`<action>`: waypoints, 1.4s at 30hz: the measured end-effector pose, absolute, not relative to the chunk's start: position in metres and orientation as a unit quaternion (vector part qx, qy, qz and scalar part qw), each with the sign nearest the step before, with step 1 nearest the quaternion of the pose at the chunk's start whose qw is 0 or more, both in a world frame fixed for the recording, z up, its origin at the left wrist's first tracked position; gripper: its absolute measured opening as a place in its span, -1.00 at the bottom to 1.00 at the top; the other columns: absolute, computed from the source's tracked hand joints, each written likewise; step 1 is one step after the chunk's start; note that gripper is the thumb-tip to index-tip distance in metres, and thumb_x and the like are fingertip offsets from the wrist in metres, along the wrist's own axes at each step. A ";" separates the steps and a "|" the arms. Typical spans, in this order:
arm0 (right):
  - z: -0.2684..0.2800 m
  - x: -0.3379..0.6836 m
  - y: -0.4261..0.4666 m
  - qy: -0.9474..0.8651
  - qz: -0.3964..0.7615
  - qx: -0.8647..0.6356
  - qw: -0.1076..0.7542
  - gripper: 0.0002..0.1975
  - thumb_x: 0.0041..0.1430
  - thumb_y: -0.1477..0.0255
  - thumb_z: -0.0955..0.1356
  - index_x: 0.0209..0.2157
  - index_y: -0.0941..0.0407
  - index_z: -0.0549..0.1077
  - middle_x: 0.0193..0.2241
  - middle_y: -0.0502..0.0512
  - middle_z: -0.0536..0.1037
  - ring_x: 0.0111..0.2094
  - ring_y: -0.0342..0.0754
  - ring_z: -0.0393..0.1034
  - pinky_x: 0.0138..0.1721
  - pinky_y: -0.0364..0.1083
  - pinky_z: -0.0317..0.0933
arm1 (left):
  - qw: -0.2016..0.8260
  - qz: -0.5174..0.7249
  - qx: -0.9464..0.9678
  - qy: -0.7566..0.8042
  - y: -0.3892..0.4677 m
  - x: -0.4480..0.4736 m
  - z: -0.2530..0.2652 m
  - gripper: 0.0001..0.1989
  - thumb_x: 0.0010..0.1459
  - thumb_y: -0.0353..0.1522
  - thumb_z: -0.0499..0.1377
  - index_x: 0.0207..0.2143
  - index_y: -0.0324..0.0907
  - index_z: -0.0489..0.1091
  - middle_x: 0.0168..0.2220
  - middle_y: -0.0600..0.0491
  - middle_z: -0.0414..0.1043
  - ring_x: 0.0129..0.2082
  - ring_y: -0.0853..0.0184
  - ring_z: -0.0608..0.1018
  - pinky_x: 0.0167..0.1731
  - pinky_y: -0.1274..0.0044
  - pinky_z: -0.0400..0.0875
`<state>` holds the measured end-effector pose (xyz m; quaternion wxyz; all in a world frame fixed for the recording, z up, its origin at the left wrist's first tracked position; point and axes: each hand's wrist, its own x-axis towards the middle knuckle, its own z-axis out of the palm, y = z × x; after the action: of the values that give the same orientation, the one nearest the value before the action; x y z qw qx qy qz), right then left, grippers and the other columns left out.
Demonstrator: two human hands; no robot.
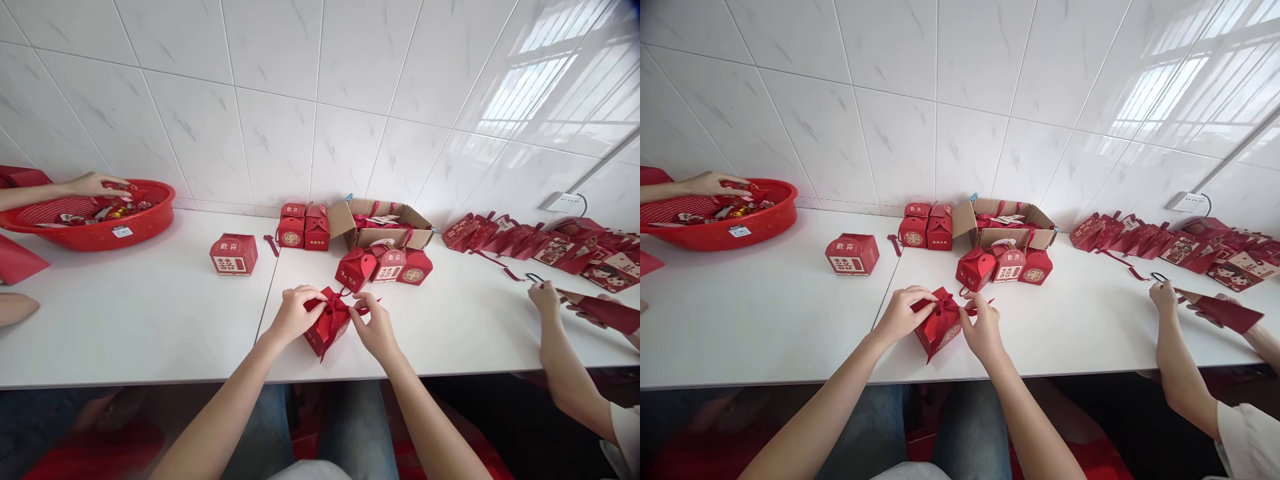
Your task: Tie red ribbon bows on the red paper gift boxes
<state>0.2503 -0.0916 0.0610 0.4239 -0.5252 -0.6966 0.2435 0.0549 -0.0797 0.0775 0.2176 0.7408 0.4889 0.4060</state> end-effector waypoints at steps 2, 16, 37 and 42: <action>0.069 0.256 -0.096 -0.723 0.220 -0.529 0.386 -0.84 0.16 0.35 0.28 -0.20 0.05 0.34 -0.48 -0.01 0.48 -0.41 -0.05 0.42 -0.08 0.11 0.22 | 0.202 0.395 0.751 0.489 -0.081 0.056 0.077 -0.85 0.10 -0.44 0.11 -0.37 -0.12 0.48 -0.31 0.04 0.55 -0.26 0.26 0.54 -0.15 0.40 0.33; 0.086 0.239 -0.049 -0.767 0.333 -0.433 0.336 -0.72 0.18 0.38 0.27 -0.07 0.09 0.42 -0.30 0.08 0.57 -0.28 -0.06 0.45 -0.24 -0.06 0.32 | 0.000 0.283 0.842 0.458 -0.077 0.053 0.090 -0.81 0.12 -0.47 0.02 -0.38 -0.14 0.42 -0.39 0.05 0.56 -0.32 0.24 0.54 -0.14 0.31 0.14; 0.087 0.247 -0.060 -0.851 0.262 -0.323 0.321 -0.71 0.22 0.54 0.22 -0.18 0.04 0.53 -0.35 0.06 0.41 -0.37 -0.11 0.36 -0.30 -0.09 0.30 | 0.236 0.395 0.761 0.457 -0.076 0.044 0.084 -0.85 0.07 -0.47 0.06 -0.35 -0.15 0.40 -0.32 0.06 0.48 -0.29 0.34 0.52 -0.23 0.51 0.41; 0.087 0.249 -0.061 -0.870 0.241 -0.314 0.296 -0.64 0.22 0.60 0.17 -0.11 0.06 0.51 -0.36 0.07 0.35 -0.37 -0.12 0.33 -0.29 -0.10 0.29 | 0.168 0.369 0.799 0.444 -0.072 0.040 0.078 -0.80 0.10 -0.51 0.03 -0.34 -0.16 0.44 -0.31 0.03 0.47 -0.29 0.33 0.52 -0.24 0.49 0.43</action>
<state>0.2490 -0.0615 0.0871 0.2960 -0.3137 -0.8695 0.2406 0.0404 -0.0716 0.0779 0.1681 0.7988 0.4440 0.3695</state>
